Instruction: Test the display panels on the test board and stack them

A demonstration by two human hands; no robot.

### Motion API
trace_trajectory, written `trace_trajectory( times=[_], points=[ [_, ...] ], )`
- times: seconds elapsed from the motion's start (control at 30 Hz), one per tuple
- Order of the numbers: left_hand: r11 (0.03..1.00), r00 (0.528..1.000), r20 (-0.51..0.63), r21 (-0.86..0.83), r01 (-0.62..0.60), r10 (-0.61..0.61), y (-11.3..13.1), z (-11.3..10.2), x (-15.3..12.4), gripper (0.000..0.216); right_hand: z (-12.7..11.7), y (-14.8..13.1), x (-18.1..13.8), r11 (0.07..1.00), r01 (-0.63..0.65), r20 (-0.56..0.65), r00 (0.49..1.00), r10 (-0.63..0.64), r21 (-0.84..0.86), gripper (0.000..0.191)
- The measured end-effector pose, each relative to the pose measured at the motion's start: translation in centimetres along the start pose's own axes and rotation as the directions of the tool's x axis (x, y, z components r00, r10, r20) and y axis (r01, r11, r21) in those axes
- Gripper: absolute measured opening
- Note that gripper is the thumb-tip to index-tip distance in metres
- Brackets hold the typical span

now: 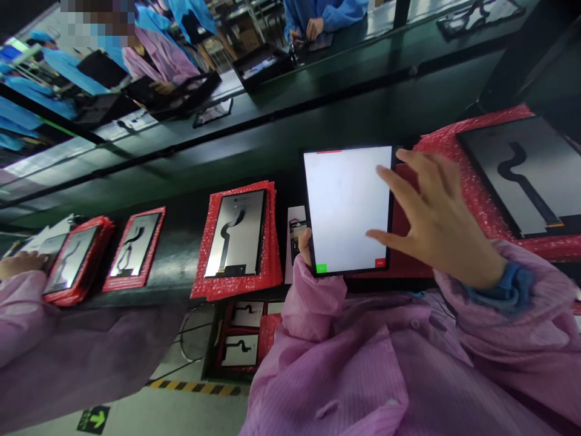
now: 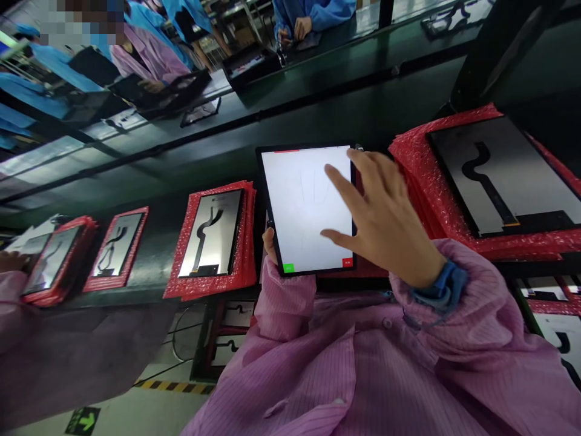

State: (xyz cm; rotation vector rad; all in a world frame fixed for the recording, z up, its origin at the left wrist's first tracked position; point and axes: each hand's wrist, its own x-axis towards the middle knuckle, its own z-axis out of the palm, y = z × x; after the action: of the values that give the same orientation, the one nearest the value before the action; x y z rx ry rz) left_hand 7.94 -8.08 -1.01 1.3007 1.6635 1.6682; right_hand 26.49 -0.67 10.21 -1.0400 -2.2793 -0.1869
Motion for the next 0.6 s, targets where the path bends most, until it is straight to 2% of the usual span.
trace_trajectory(
  times=[0.07, 0.2, 0.27, 0.37, 0.43, 0.6],
  points=[
    [1.000, 1.000, -0.023, 0.018, 0.001, -0.001, 0.4, -0.1, 0.3, 0.075, 1.4, -0.8, 0.4, 0.997, 0.035, 0.065, 0.997, -0.040, 0.072, 0.095],
    [0.999, 0.999, -0.046, 0.046, 0.003, -0.001, 0.9, -1.0, 0.1, 0.072, 4.3, -2.5, 1.1, 0.989, 0.079, 0.099, 0.991, -0.091, 0.125, 0.099],
    [0.998, 0.999, -0.051, 0.066, 0.006, -0.002, 1.0, -1.2, -0.3, 0.076, 5.3, -2.9, 1.3, 0.990, 0.087, 0.079, 0.992, -0.095, 0.107, 0.088],
    [0.993, 0.998, -0.059, 0.109, 0.038, -0.032, 0.4, -0.7, 0.0, 0.073, 6.1, -3.0, 1.1, 0.990, 0.121, -0.003, 0.993, -0.122, 0.076, 0.049],
    [0.988, 0.997, -0.043, 0.136, 0.076, -0.071, -0.4, 0.1, 1.0, 0.071, 6.4, -2.8, 0.7, 0.983, 0.171, -0.083, 0.983, -0.165, 0.065, 0.031],
    [0.980, 0.985, 0.061, 0.122, 0.156, -0.164, -2.2, 1.1, 4.2, 0.070, 6.0, -2.5, -0.8, 0.973, 0.225, -0.226, 0.951, -0.209, 0.046, 0.025]
  ],
)
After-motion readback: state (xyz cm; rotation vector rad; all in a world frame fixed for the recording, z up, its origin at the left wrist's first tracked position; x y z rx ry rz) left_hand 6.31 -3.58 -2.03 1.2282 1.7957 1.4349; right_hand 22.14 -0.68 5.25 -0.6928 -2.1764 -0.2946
